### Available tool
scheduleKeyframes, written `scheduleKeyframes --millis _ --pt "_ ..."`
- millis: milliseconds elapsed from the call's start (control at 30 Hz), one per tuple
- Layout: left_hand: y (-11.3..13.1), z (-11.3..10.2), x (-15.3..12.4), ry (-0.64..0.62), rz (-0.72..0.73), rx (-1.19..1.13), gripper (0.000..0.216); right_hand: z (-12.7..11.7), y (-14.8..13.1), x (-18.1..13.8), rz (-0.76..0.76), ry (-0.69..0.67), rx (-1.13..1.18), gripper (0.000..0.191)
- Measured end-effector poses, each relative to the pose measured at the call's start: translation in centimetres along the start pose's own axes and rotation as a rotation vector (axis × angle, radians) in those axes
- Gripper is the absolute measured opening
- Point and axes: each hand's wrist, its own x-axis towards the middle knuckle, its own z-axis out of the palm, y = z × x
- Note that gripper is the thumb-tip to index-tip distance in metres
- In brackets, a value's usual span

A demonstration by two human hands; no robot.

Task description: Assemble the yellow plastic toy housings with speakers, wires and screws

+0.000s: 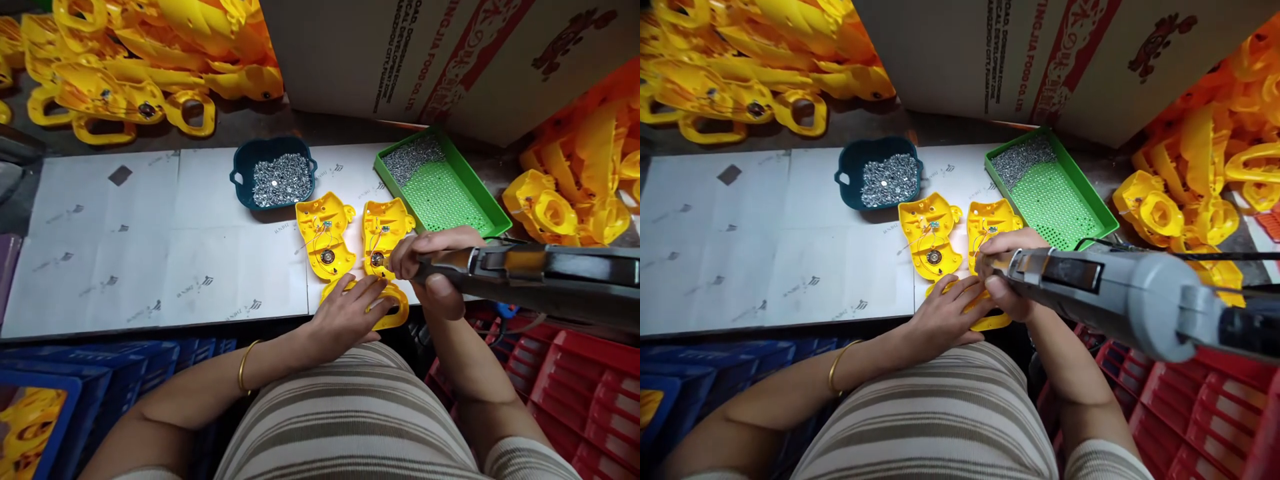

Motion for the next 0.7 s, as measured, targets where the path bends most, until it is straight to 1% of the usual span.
scheduleKeyframes --millis 133,233,300,367,500,567,700 --pt "-0.1 -0.2 0.0 0.002 0.004 -0.025 0.062 0.2 0.6 0.2 -0.056 -0.032 0.033 0.024" --pt "-0.1 -0.1 0.0 0.013 0.008 -0.06 0.062 0.4 0.8 0.4 -0.04 -0.045 0.04 0.023" --pt "-0.1 -0.1 0.0 0.023 0.01 -0.085 0.056 0.7 0.8 0.5 0.004 -0.018 0.016 0.026" --pt "-0.1 -0.1 0.0 0.03 0.01 -0.099 0.047 0.9 0.8 0.6 0.003 -0.006 0.012 0.026" --pt "-0.2 -0.1 -0.1 0.023 0.023 -0.117 0.03 1.0 0.7 0.7 -0.046 -0.074 0.055 0.019" --pt "-0.2 0.0 -0.2 0.022 0.021 -0.129 0.027 0.9 0.8 0.7 -0.04 -0.082 0.051 0.019" --pt "-0.2 0.6 -0.5 0.048 0.01 -0.126 0.029 1.1 0.9 0.9 -0.007 -0.055 0.024 0.021"
